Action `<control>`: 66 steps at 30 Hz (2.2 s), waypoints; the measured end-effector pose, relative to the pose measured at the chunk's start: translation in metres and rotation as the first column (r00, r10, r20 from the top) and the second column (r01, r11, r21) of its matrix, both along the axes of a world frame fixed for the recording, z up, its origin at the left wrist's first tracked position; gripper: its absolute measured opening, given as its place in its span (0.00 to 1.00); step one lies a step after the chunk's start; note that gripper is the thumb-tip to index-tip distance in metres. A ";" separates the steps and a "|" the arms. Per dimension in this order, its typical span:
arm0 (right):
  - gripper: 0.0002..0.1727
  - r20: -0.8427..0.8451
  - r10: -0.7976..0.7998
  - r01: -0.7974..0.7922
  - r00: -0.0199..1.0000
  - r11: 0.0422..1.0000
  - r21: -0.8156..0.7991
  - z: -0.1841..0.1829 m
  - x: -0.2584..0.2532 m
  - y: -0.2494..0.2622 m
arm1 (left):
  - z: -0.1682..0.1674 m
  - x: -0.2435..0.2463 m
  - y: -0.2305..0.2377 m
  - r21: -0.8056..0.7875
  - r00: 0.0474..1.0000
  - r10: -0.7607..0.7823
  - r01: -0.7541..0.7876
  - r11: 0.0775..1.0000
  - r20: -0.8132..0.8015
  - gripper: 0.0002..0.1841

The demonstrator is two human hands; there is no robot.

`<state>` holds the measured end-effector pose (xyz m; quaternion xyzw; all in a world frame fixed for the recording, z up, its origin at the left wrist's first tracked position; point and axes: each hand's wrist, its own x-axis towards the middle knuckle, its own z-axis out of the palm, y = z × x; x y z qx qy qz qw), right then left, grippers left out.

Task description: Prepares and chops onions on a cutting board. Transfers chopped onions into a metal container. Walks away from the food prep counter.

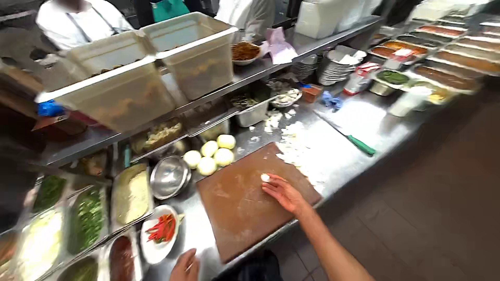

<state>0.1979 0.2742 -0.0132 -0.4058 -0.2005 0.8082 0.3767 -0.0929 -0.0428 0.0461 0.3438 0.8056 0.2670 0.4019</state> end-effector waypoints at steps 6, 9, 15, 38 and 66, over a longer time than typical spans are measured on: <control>0.16 0.660 0.578 -0.787 0.480 0.617 0.033 0.019 -0.089 -0.051 | -0.047 0.005 0.057 0.101 0.953 0.296 -0.301 0.948 0.063 0.26; 0.22 0.678 0.661 -0.922 0.321 0.383 0.062 0.021 -0.159 -0.080 | -0.062 0.007 0.070 0.152 0.808 0.491 -0.558 0.816 0.327 0.28; 0.24 0.835 0.469 -0.957 0.287 0.185 0.225 0.025 -0.151 -0.070 | -0.055 -0.001 0.064 0.377 0.925 0.360 -0.292 0.879 -0.123 0.26; 0.48 0.707 0.199 -0.341 0.679 0.938 0.063 -0.023 0.154 0.176 | -0.054 0.274 0.486 -0.047 0.955 -0.224 0.219 0.975 -0.194 0.33; 0.32 0.783 -0.555 -0.856 0.281 0.224 0.466 -0.102 0.088 0.458 | -0.096 0.247 0.727 -0.217 0.719 -0.302 0.212 0.953 -0.625 0.33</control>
